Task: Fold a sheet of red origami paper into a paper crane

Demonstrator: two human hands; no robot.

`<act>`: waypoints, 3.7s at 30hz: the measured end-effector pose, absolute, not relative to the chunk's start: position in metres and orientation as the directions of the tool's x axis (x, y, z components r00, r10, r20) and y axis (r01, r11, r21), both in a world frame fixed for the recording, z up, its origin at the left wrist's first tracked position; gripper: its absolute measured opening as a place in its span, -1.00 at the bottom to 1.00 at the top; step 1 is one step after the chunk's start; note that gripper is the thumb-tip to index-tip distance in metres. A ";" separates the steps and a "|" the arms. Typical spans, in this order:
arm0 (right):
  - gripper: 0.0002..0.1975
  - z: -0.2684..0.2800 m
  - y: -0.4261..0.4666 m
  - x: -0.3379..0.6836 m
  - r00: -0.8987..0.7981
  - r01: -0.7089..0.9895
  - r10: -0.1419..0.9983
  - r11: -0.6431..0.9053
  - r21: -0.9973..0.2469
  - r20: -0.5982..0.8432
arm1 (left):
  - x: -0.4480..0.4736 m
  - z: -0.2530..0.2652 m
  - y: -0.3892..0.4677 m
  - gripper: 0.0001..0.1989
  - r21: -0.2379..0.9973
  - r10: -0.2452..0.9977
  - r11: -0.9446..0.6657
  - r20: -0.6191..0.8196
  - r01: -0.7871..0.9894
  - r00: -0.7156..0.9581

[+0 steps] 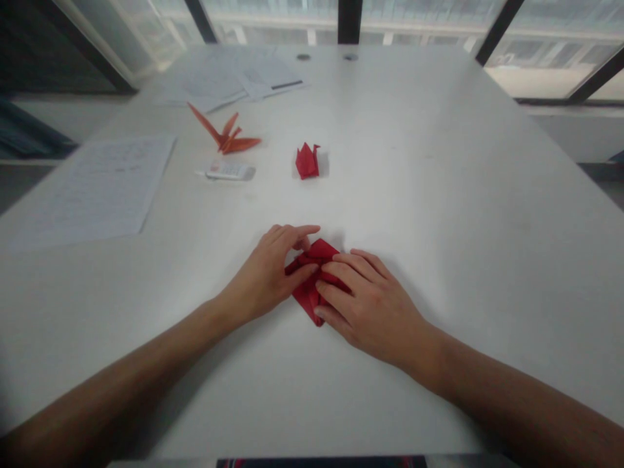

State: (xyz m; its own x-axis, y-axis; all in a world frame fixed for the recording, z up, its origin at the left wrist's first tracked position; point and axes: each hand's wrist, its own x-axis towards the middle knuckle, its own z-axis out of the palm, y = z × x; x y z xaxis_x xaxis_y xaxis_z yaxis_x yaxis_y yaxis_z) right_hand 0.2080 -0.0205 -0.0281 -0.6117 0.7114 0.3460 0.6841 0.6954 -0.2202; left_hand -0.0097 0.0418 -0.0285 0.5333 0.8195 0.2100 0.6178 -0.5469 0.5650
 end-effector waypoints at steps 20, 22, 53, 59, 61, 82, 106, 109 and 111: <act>-0.61 -0.031 -0.022 0.206 -0.484 0.737 0.817 0.573 -0.358 0.312 | -0.011 -0.027 0.042 -0.92 0.480 0.763 -0.632 0.247 0.608 0.598; -0.71 -0.030 -0.022 0.206 -0.492 0.736 0.811 0.581 -0.347 0.315 | -0.015 -0.027 0.044 -0.91 0.479 0.721 -0.673 0.255 0.563 0.645; -0.51 -0.034 -0.021 0.210 -0.471 0.781 0.835 0.544 -0.306 0.284 | -0.024 -0.014 0.023 -0.59 0.256 0.698 -0.716 0.217 0.650 0.683; -0.48 -0.033 -0.023 0.209 -0.407 0.792 0.853 0.507 -0.339 0.326 | -0.020 -0.022 0.031 -0.65 0.320 0.773 -0.634 0.250 0.704 0.583; -0.49 -0.032 -0.024 0.209 -0.403 0.796 0.860 0.498 -0.343 0.312 | -0.022 -0.024 0.032 -0.60 0.340 0.770 -0.638 0.251 0.691 0.586; -0.66 -0.027 -0.009 0.225 -0.356 0.742 0.906 0.422 -0.521 0.228 | -0.042 -0.002 0.035 -0.76 0.489 0.576 -0.727 0.050 0.483 0.816; -0.94 -0.033 -0.001 0.214 -0.164 0.823 0.955 0.271 -0.499 0.247 | -0.014 0.005 0.013 -0.48 0.560 0.801 -0.538 0.107 0.630 0.589; -0.92 -0.033 -0.001 0.211 -0.163 0.823 0.948 0.283 -0.492 0.273 | -0.008 0.002 0.010 -0.40 0.557 0.851 -0.495 0.155 0.667 0.502; -0.90 -0.033 -0.001 0.208 -0.170 0.823 0.945 0.293 -0.487 0.280 | -0.006 -0.001 0.010 -0.47 0.547 0.878 -0.464 0.183 0.697 0.441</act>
State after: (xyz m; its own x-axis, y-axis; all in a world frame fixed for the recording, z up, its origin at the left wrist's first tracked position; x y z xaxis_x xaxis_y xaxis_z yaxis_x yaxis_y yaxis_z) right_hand 0.2084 -0.0011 -0.0329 -0.1705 0.9448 0.2799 0.8230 0.2927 -0.4867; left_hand -0.0055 0.0100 -0.0013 0.4414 0.8784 0.1832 0.6965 -0.4641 0.5472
